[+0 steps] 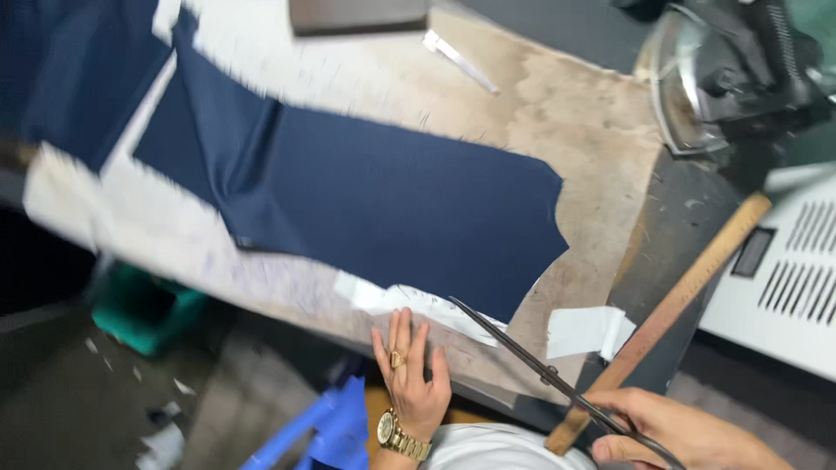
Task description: The person cuts blue and white fabric pieces using large tailor's shears, then marks the white fabric with pink chalk using a ruler for guidance.
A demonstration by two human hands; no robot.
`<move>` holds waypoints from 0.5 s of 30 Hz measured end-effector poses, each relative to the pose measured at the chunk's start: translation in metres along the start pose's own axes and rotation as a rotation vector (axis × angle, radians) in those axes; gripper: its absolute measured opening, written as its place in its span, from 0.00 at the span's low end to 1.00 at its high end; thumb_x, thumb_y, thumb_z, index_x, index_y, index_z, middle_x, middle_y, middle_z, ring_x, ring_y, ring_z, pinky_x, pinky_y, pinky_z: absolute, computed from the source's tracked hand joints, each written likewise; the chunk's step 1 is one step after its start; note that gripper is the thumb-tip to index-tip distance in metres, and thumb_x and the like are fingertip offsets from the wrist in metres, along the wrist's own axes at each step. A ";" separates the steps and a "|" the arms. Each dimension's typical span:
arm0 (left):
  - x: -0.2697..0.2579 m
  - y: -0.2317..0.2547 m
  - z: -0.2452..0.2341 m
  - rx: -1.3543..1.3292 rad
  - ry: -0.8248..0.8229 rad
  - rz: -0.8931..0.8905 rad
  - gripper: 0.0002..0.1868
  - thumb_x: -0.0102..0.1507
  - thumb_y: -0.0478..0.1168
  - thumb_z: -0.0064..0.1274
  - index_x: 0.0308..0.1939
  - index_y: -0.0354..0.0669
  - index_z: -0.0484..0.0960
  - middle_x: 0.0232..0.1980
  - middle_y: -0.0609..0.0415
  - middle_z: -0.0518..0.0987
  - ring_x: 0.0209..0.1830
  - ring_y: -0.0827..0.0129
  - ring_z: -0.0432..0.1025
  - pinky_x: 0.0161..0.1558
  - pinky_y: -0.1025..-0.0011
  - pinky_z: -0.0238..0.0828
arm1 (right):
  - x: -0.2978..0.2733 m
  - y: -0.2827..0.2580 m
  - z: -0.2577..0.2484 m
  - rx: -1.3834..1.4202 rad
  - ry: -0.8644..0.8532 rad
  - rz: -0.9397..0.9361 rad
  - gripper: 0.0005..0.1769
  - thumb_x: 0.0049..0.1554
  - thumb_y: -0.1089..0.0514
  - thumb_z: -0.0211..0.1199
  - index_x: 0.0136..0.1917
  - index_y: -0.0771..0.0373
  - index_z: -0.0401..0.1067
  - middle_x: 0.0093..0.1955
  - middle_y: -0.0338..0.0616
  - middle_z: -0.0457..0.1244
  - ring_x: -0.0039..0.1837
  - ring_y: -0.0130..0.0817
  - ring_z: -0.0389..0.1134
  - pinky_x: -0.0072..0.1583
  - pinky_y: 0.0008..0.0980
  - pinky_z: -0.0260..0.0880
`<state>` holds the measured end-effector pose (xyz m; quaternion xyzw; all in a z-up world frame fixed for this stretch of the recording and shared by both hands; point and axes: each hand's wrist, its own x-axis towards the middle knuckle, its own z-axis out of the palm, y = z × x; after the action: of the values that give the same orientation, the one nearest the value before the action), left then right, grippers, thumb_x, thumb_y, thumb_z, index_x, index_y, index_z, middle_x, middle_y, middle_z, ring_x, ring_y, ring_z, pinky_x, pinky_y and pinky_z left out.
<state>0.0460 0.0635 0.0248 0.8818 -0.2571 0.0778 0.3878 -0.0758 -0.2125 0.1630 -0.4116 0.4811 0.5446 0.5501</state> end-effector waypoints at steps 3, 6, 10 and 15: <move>0.042 -0.023 -0.028 -0.078 -0.112 0.181 0.13 0.66 0.34 0.49 0.55 0.38 0.78 0.64 0.38 0.77 0.67 0.47 0.72 0.75 0.43 0.49 | 0.004 0.013 0.045 -0.006 -0.068 -0.485 0.36 0.50 0.41 0.69 0.69 0.54 0.81 0.58 0.26 0.76 0.53 0.15 0.69 0.55 0.17 0.70; 0.105 -0.040 -0.049 -0.167 -0.224 0.305 0.10 0.65 0.29 0.50 0.49 0.39 0.81 0.53 0.49 0.81 0.50 0.57 0.79 0.70 0.49 0.54 | 0.094 0.068 0.084 0.469 -0.162 -0.326 0.33 0.59 0.60 0.71 0.77 0.62 0.70 0.57 0.39 0.66 0.46 0.25 0.61 0.50 0.18 0.58; 0.170 -0.077 -0.062 -0.235 -0.448 0.480 0.16 0.59 0.26 0.44 0.49 0.38 0.80 0.50 0.47 0.79 0.48 0.57 0.75 0.61 0.50 0.64 | 0.160 0.075 0.154 0.882 -0.220 -0.264 0.29 0.62 0.67 0.68 0.75 0.67 0.67 0.44 0.52 0.60 0.40 0.39 0.60 0.46 0.36 0.55; 0.216 -0.103 -0.060 -0.102 -0.632 0.649 0.16 0.58 0.28 0.52 0.50 0.41 0.81 0.49 0.52 0.80 0.43 0.58 0.73 0.53 0.58 0.65 | 0.280 0.119 0.226 1.419 -0.310 0.093 0.29 0.67 0.55 0.54 0.77 0.70 0.71 0.42 0.61 0.66 0.44 0.56 0.70 0.53 0.42 0.65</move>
<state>0.2873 0.0810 0.0725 0.7157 -0.6295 -0.0904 0.2887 -0.1921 0.0728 -0.0578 0.1471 0.6519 0.1761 0.7228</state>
